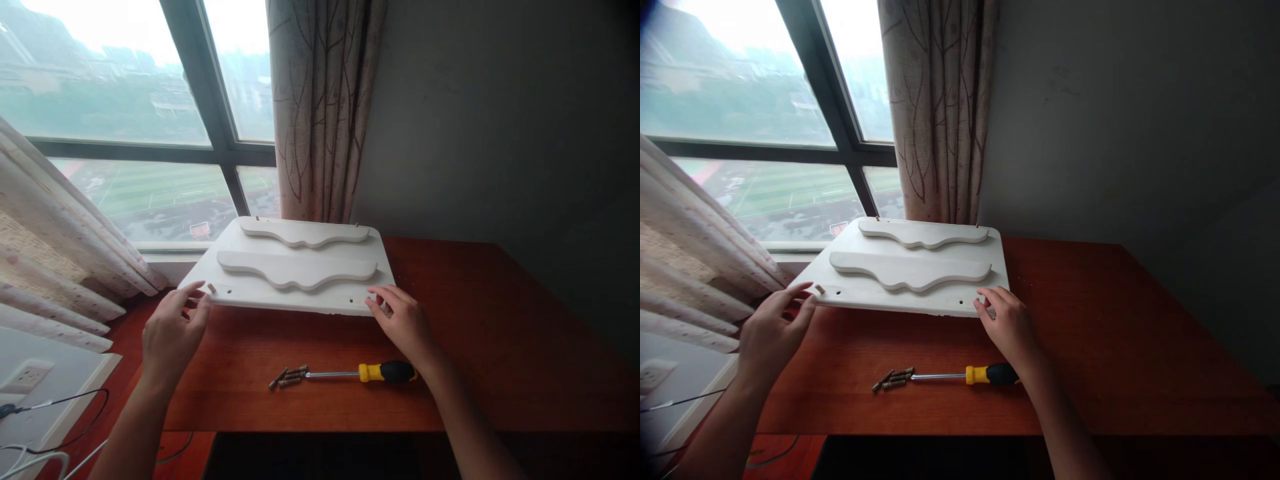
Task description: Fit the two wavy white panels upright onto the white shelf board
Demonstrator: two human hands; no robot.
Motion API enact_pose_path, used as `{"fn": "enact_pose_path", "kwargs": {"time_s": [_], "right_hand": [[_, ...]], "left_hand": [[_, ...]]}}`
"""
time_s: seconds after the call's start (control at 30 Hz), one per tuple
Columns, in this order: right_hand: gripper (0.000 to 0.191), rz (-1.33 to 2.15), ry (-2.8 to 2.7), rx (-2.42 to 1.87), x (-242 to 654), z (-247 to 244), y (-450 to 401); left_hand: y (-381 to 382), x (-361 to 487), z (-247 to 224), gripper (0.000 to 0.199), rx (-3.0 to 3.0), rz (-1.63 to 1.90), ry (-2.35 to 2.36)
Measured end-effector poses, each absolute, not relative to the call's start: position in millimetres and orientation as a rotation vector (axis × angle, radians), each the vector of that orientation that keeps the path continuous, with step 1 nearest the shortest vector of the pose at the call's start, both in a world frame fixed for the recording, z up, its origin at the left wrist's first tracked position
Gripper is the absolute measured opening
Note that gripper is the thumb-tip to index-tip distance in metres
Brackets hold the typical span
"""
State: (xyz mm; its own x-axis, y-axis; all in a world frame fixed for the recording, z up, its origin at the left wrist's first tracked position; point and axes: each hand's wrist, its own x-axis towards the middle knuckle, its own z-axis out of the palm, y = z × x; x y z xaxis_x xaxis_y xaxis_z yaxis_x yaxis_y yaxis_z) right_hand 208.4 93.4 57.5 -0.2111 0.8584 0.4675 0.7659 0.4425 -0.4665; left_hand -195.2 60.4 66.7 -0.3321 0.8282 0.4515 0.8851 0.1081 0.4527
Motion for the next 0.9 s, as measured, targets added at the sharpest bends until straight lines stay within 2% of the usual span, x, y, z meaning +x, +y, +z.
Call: {"fn": "enact_pose_path", "kwargs": {"time_s": [0.13,0.53,0.9], "right_hand": [[0.018,0.147,-2.072,-1.327,201,61,100],[0.019,0.046,-2.106,-1.334,212,61,96],[0.017,0.037,-2.058,-1.398,245,57,73]], "left_hand": [[70,-200,65,0.031,-1.798,-0.939,-2.205],[71,-200,62,0.032,-1.906,-0.994,-2.119],[39,-170,56,0.028,-1.95,-1.008,-2.11]]}}
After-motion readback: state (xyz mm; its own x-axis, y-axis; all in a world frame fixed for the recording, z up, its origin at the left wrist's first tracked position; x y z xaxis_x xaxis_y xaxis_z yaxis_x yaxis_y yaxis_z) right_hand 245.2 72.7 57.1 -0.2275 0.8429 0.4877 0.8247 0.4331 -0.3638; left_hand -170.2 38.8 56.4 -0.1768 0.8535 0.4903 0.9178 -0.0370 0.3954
